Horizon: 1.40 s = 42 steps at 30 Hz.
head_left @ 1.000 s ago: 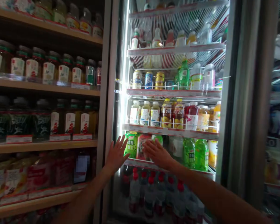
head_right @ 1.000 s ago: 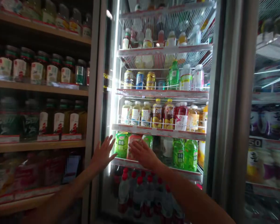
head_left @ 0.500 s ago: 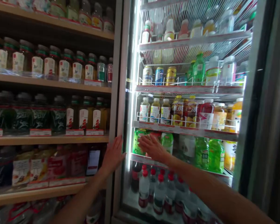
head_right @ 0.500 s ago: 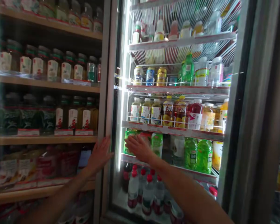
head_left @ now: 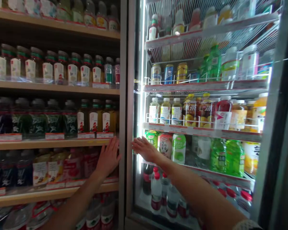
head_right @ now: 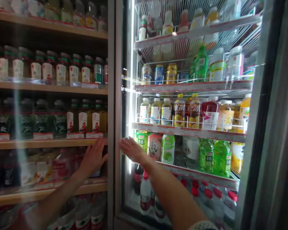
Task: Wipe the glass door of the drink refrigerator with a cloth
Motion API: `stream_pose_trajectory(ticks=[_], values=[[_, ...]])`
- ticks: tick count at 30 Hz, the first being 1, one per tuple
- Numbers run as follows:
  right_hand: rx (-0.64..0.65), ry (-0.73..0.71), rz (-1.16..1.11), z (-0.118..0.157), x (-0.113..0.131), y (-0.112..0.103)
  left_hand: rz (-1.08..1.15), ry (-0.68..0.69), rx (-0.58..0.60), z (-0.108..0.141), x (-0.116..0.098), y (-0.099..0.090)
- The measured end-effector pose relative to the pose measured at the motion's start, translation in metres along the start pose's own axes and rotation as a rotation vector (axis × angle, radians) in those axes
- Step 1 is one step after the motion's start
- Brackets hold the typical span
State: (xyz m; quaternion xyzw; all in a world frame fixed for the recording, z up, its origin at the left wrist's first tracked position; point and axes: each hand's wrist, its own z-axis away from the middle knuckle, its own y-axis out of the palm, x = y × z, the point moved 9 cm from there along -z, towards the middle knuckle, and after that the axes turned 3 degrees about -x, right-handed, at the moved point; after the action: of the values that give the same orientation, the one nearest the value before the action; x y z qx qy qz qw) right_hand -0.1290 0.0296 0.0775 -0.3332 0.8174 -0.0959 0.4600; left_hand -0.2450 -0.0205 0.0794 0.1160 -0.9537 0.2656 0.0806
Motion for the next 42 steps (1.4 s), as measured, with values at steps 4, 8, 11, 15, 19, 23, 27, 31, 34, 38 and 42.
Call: stream_pose_trajectory(ticks=[4,8,11,15,19,23,27,31,34,38,42], values=[[-0.048,0.132,0.026,-0.008,-0.024,-0.012,-0.008,0.012,0.018,-0.008,-0.007,-0.001],[-0.018,0.008,-0.004,0.028,0.011,-0.011,0.011,0.042,0.031,-0.016,-0.022,-0.004],[0.043,-0.106,-0.038,0.056,0.023,-0.015,0.025,0.057,0.041,-0.022,-0.030,-0.006],[0.029,0.070,0.023,0.057,-0.027,-0.040,0.063,0.080,0.022,-0.030,-0.044,-0.005],[0.001,0.207,0.076,0.076,-0.045,-0.056,0.102,0.128,0.007,-0.033,-0.069,-0.002],[0.013,0.089,0.095,0.113,-0.024,-0.061,0.107,0.188,0.028,-0.034,-0.093,0.000],[-0.021,0.238,0.188,0.116,-0.069,-0.086,0.114,0.215,0.001,-0.038,-0.112,-0.004],[-0.064,0.380,0.242,0.124,-0.095,-0.106,0.140,0.254,-0.020,-0.040,-0.140,-0.008],[-0.030,0.337,0.205,0.153,-0.070,-0.101,0.156,0.295,-0.027,-0.040,-0.162,-0.012],[-0.009,0.246,0.181,0.180,-0.057,-0.102,0.180,0.321,-0.049,-0.046,-0.182,-0.021],[-0.099,0.414,0.277,0.169,-0.109,-0.131,0.222,0.321,-0.092,-0.056,-0.201,-0.030]])
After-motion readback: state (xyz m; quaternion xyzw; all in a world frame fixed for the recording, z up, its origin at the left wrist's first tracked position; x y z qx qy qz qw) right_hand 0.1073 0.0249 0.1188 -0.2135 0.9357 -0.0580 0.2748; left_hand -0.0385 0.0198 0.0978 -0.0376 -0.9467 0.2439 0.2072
